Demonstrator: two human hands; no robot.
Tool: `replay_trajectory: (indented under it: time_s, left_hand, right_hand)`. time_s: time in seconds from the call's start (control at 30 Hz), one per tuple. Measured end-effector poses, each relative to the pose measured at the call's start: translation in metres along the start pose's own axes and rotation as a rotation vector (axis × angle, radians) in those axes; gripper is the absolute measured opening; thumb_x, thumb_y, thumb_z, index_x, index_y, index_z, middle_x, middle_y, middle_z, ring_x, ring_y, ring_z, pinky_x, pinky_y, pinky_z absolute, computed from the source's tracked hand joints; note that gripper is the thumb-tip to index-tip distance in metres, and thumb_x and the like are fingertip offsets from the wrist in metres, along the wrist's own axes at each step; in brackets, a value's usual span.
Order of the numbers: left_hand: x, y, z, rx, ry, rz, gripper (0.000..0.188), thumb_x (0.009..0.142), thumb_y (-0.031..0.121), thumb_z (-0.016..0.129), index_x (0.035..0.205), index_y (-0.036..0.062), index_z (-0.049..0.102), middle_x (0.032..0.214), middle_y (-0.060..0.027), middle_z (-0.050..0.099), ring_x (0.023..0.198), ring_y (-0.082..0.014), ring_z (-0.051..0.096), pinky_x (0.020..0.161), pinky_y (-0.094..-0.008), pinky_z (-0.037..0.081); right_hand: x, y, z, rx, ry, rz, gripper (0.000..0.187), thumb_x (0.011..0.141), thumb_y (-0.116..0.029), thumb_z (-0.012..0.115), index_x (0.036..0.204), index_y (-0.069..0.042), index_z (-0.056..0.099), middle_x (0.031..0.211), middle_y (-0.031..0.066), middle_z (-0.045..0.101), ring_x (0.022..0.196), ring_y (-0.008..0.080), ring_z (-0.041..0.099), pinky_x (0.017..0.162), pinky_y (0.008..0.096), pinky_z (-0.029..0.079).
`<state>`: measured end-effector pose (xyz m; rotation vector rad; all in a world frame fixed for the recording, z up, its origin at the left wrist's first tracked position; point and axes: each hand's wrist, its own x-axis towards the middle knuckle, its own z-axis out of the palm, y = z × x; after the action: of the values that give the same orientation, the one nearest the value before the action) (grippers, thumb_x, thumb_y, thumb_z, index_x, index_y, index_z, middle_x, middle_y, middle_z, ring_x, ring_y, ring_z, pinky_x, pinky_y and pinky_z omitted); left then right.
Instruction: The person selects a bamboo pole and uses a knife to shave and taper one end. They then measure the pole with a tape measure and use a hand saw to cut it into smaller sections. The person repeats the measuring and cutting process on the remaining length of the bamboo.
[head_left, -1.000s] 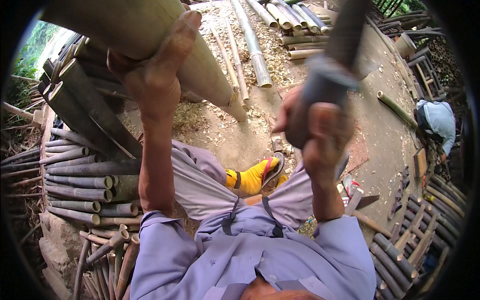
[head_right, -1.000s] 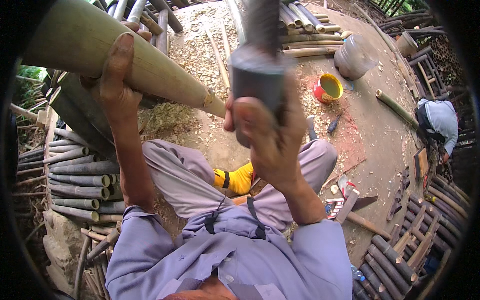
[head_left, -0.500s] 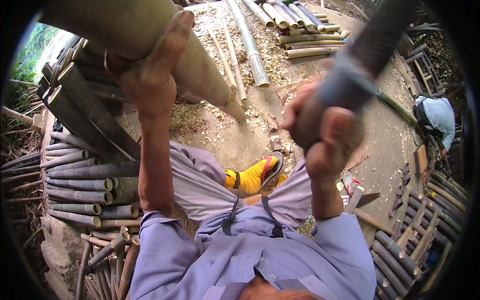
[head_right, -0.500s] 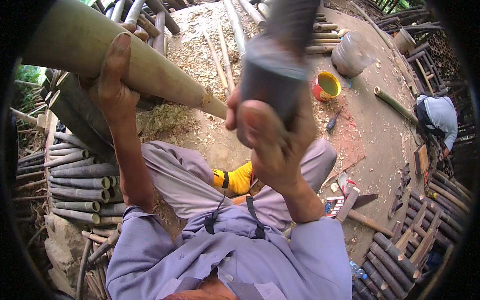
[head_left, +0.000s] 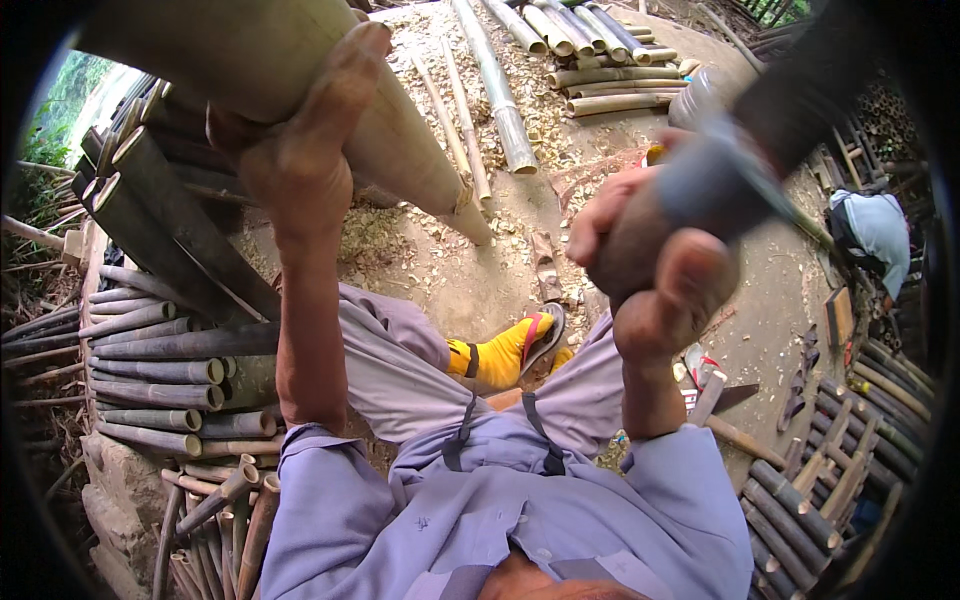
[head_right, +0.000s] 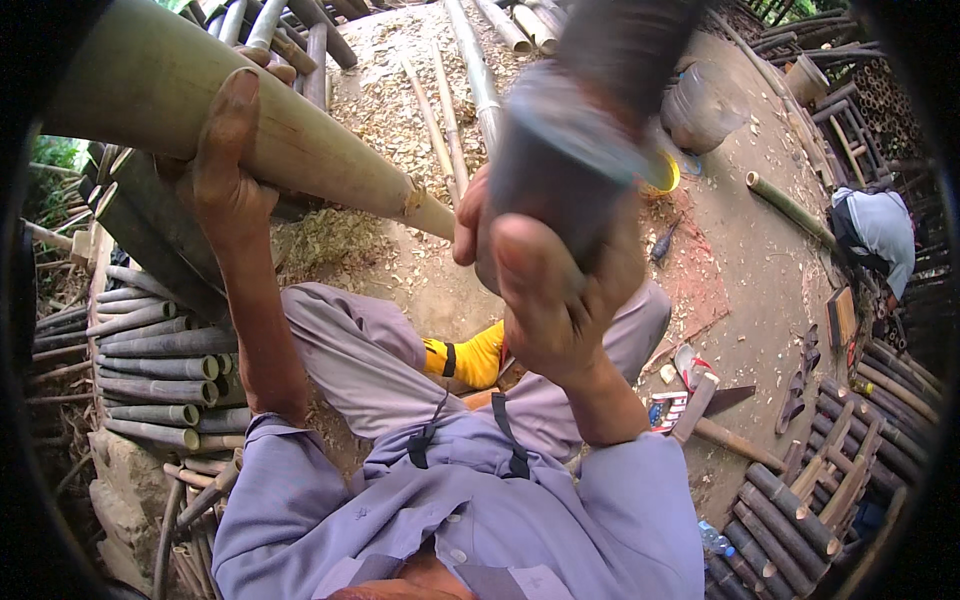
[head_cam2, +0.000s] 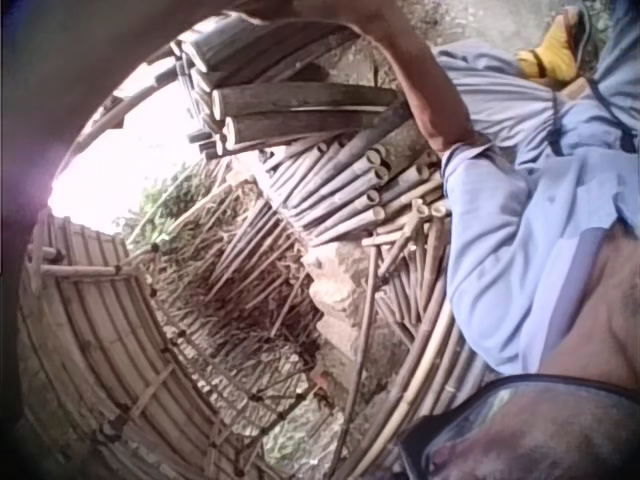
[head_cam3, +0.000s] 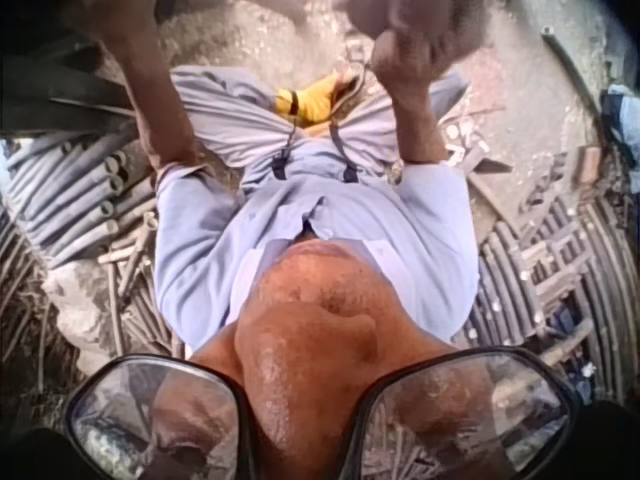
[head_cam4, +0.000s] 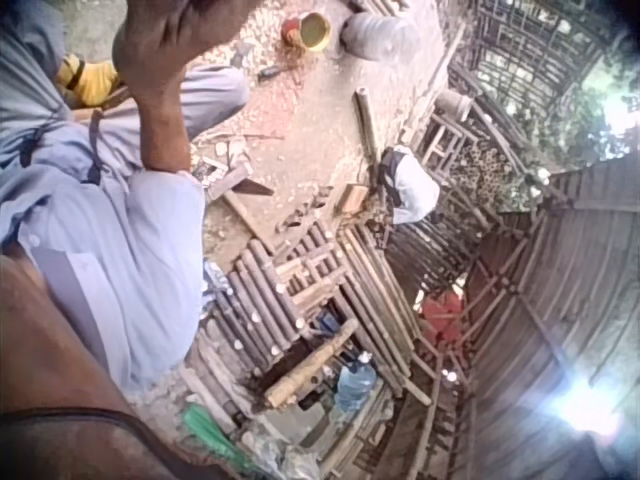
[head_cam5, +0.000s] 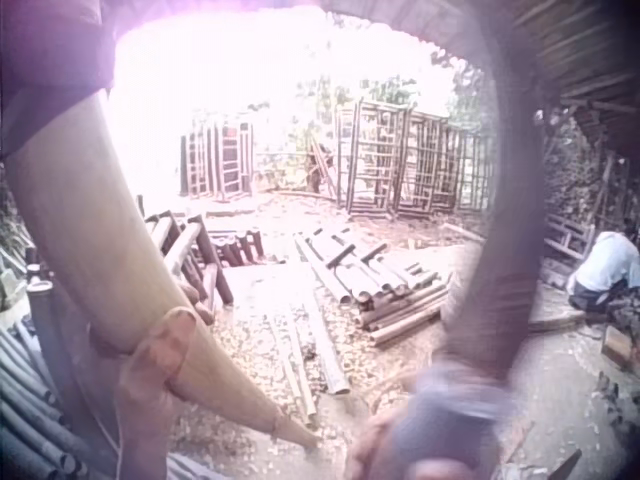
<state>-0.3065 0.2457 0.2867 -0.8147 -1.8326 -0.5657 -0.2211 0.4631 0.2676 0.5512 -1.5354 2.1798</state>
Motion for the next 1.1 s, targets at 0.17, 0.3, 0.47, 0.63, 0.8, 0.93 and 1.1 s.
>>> replay_trajectory:
  time_s: [0.17, 0.3, 0.47, 0.63, 0.8, 0.93, 1.1]
  left_hand:
    - [0.008, -0.002, 0.011, -0.173, 0.146, -0.157, 0.034, 0.082, 0.001, 0.061, 0.115, 0.0009, 0.059, 0.106, -0.0151, 0.066, 0.096, -0.0248, 0.064, 0.085, -0.0333, 0.051]
    - [0.001, 0.008, -0.003, -0.628, 0.275, -0.764, 0.039, 0.081, 0.02, 0.066, 0.107, -0.0075, 0.06, 0.099, -0.0165, 0.066, 0.091, -0.0211, 0.062, 0.08, -0.0309, 0.049]
    - [0.007, 0.005, -0.004, -0.684, 0.342, -0.79, 0.039, 0.081, 0.023, 0.066, 0.105, -0.0083, 0.06, 0.094, -0.0163, 0.065, 0.089, -0.0204, 0.062, 0.08, -0.0306, 0.048]
    - [0.006, 0.005, 0.006, -0.574, 0.323, -0.634, 0.037, 0.081, 0.019, 0.066, 0.105, -0.0085, 0.06, 0.092, -0.0156, 0.065, 0.087, -0.0207, 0.062, 0.082, -0.0309, 0.048]
    - [-0.003, 0.01, -0.005, -0.754, 0.345, -0.828, 0.034, 0.081, 0.015, 0.066, 0.106, -0.0079, 0.06, 0.096, -0.0158, 0.065, 0.086, -0.0206, 0.062, 0.082, -0.0311, 0.048]
    - [-0.012, -0.02, -0.009, -0.421, 0.259, -0.421, 0.033, 0.08, 0.012, 0.066, 0.106, -0.0076, 0.06, 0.1, -0.0163, 0.065, 0.087, -0.0215, 0.063, 0.08, -0.0325, 0.05]
    - [0.008, -0.003, 0.012, -0.518, 0.287, -0.481, 0.028, 0.083, 0.008, 0.064, 0.108, -0.005, 0.06, 0.106, -0.0169, 0.064, 0.089, -0.0245, 0.066, 0.078, -0.0356, 0.053]
  right_hand:
    - [-0.057, 0.094, -0.032, -0.473, -0.267, 0.764, 0.032, 0.094, -0.035, 0.055, 0.1, -0.005, 0.048, 0.064, 0.0014, 0.052, 0.051, 0.0088, 0.052, 0.044, 0.0263, 0.042]
    - [-0.059, 0.059, -0.041, -0.276, -0.128, 0.864, 0.032, 0.094, -0.034, 0.057, 0.103, -0.005, 0.048, 0.062, 0.0002, 0.053, 0.047, 0.0094, 0.052, 0.041, 0.0255, 0.043]
    - [-0.004, -0.008, -0.007, -0.126, 0.024, 0.075, 0.062, 0.089, -0.056, 0.05, 0.114, 0.001, 0.046, 0.076, 0.0103, 0.055, 0.061, 0.0184, 0.056, 0.058, 0.0322, 0.048]
    - [-0.057, 0.096, -0.029, -0.651, -0.206, 0.276, 0.045, 0.093, -0.043, 0.055, 0.113, -0.003, 0.048, 0.071, 0.0041, 0.053, 0.057, 0.012, 0.053, 0.049, 0.0289, 0.043]
    - [-0.06, 0.06, -0.03, -0.203, -0.07, 0.779, 0.038, 0.092, -0.034, 0.06, 0.106, -0.001, 0.05, 0.061, 0.0008, 0.054, 0.047, 0.0063, 0.05, 0.042, 0.0227, 0.041]
    - [-0.013, 0.009, -0.005, -0.16, -0.034, 0.112, 0.043, 0.09, -0.033, 0.06, 0.11, 0.001, 0.046, 0.076, 0.0084, 0.056, 0.06, 0.0127, 0.055, 0.053, 0.0253, 0.046]
    - [-0.054, 0.088, -0.025, -0.625, -0.164, 0.203, 0.036, 0.092, -0.031, 0.059, 0.114, -0.005, 0.047, 0.075, 0.0067, 0.057, 0.059, 0.0131, 0.056, 0.049, 0.0286, 0.045]
